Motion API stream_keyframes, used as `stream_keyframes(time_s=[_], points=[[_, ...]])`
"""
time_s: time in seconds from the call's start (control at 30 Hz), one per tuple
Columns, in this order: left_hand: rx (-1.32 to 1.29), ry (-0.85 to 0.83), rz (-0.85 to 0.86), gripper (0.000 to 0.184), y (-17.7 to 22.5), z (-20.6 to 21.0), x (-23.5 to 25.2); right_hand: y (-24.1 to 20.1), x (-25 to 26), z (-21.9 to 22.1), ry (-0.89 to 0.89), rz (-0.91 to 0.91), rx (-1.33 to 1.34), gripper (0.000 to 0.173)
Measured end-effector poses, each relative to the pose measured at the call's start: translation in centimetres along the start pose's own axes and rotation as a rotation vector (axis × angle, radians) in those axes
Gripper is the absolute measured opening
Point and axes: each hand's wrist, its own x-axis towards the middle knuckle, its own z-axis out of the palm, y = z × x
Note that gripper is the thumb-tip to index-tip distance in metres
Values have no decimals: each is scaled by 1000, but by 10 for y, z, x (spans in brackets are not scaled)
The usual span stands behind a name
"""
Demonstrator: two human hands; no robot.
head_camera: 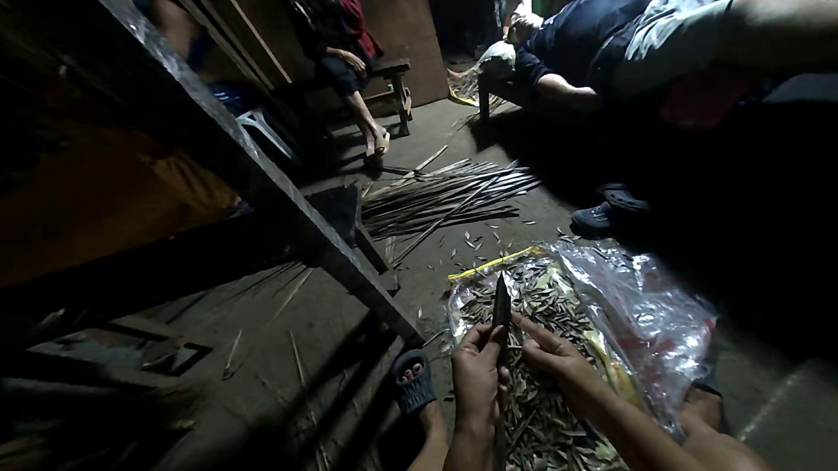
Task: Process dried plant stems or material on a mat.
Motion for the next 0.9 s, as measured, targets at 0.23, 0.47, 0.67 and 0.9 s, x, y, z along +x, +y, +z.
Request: stream_keyframes(time_s=[0.23, 0.47, 0.67, 0.9], points=[[-29, -27, -34, 5, -3, 5, -4, 2, -6, 11, 123, -132, -106, 51], [-71, -100, -100, 9, -7, 7, -12, 0, 0, 7, 173, -189, -128, 47], [-42, -178, -181, 9, -5, 4, -17, -5, 6, -3, 239, -200, -84, 50], [-41, -169, -200, 12, -3, -4, -16, -8, 15, -15, 368, -79, 64, 45]])
